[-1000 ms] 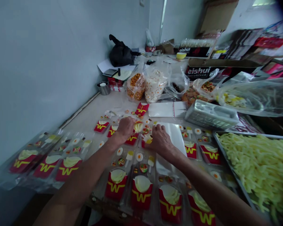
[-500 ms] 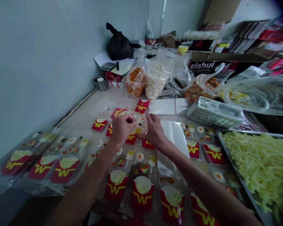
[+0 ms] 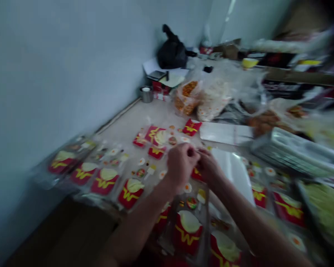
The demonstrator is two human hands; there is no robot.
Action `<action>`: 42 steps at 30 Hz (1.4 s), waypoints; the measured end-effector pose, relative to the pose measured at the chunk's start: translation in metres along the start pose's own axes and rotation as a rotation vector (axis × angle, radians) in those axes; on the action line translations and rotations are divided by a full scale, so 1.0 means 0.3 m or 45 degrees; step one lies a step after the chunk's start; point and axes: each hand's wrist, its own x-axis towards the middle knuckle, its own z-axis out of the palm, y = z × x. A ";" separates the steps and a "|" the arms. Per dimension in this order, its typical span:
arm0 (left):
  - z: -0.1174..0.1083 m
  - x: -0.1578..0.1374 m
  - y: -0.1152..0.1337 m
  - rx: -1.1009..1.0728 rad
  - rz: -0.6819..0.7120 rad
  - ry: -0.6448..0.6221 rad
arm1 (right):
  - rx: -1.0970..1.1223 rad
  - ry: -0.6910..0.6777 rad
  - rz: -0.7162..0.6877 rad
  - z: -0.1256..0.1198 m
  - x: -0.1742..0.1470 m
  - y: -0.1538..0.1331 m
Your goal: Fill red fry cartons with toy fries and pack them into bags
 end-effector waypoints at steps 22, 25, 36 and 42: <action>-0.492 -0.670 -0.558 -0.326 -0.780 1.146 | -1.252 -0.629 -0.380 0.813 0.350 0.088; -0.493 -0.685 -0.561 -0.501 -0.794 1.194 | -1.317 -0.535 -0.419 0.805 0.329 0.122; -0.442 -0.628 -0.515 -0.159 -0.717 1.096 | -1.488 -0.554 -0.422 0.823 0.208 0.183; -0.535 -0.610 -0.491 -0.229 -0.667 1.064 | -1.515 -0.557 -0.449 0.831 0.224 0.074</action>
